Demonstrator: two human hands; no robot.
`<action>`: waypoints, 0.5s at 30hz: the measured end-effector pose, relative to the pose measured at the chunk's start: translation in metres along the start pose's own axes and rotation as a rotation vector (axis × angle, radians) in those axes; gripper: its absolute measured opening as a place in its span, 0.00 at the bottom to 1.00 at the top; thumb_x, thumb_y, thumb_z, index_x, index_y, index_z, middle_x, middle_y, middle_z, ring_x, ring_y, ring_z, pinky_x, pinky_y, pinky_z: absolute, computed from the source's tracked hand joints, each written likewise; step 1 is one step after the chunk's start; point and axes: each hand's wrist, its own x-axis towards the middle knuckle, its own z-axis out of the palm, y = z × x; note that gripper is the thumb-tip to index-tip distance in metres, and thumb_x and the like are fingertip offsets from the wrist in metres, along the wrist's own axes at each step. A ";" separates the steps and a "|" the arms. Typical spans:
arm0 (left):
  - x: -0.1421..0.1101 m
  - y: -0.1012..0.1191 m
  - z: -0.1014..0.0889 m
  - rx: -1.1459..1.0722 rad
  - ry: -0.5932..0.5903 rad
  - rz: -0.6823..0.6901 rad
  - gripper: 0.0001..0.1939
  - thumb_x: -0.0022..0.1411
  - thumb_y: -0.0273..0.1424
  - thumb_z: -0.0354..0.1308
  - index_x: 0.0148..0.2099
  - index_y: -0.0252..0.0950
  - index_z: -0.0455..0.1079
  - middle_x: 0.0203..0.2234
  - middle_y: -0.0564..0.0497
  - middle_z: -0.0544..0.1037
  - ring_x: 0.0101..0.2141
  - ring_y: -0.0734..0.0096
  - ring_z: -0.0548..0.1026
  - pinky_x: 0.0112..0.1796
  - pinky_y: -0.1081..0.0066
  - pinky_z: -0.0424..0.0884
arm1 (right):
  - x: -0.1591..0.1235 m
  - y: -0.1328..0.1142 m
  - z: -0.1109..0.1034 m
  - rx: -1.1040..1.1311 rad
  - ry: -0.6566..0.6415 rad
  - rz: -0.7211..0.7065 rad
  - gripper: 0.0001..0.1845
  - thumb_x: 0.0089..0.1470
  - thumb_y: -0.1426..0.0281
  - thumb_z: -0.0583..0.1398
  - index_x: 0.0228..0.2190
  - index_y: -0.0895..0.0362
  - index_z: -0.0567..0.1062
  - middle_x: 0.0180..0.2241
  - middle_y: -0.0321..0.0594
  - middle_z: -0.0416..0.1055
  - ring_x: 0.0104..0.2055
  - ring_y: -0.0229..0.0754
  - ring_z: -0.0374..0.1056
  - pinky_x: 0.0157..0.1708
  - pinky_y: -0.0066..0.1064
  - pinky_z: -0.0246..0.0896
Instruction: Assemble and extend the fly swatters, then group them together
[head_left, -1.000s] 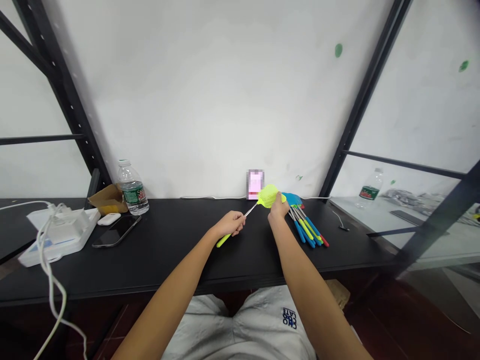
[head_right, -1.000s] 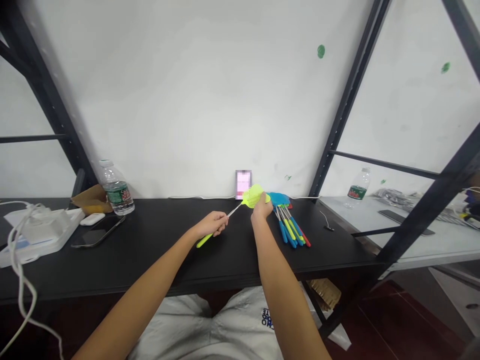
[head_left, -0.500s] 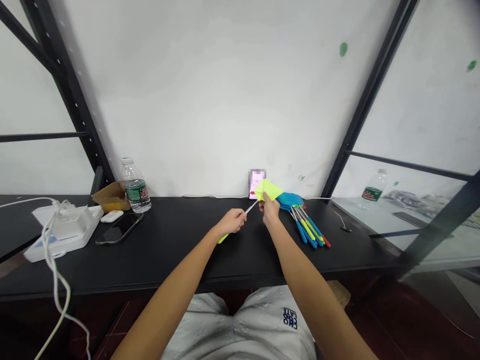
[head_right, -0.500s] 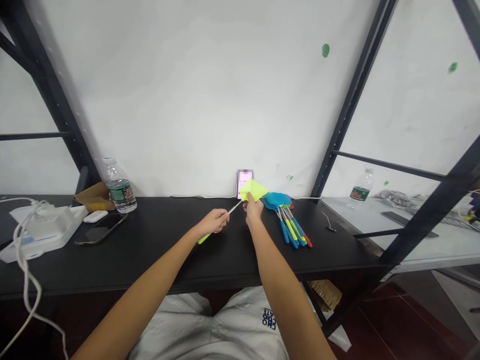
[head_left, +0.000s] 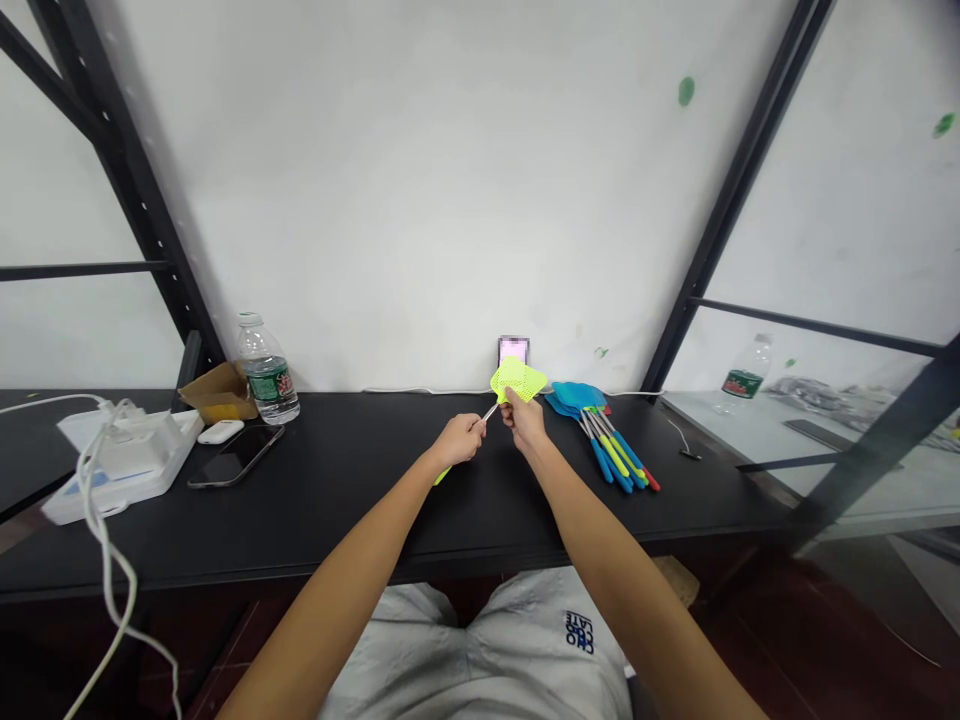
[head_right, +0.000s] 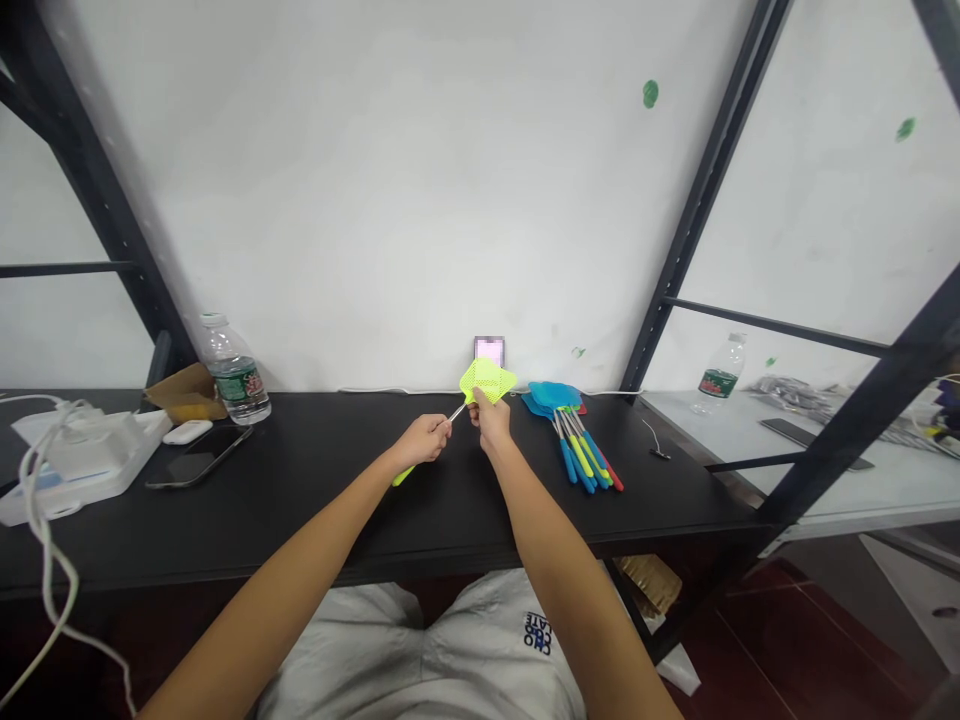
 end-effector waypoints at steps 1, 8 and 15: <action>0.000 -0.001 0.000 0.006 0.000 0.006 0.11 0.65 0.35 0.47 0.30 0.36 0.58 0.14 0.61 0.58 0.11 0.84 0.55 0.15 0.80 0.51 | 0.000 0.000 0.000 0.001 0.005 0.004 0.17 0.41 0.62 0.69 0.26 0.61 0.70 0.17 0.32 0.66 0.16 0.28 0.57 0.12 0.20 0.46; 0.002 -0.002 -0.003 0.146 0.051 0.055 0.12 0.62 0.36 0.48 0.29 0.36 0.61 0.15 0.59 0.62 0.13 0.82 0.58 0.18 0.78 0.54 | 0.001 0.002 0.001 0.004 0.030 0.003 0.15 0.41 0.65 0.69 0.24 0.61 0.70 0.16 0.33 0.66 0.15 0.28 0.55 0.12 0.20 0.43; 0.001 0.000 -0.005 0.309 0.083 0.104 0.12 0.61 0.35 0.47 0.28 0.35 0.64 0.17 0.56 0.65 0.17 0.79 0.62 0.22 0.76 0.57 | -0.001 0.005 0.005 -0.026 0.123 -0.015 0.11 0.43 0.70 0.66 0.21 0.60 0.68 0.13 0.31 0.63 0.14 0.28 0.51 0.12 0.21 0.41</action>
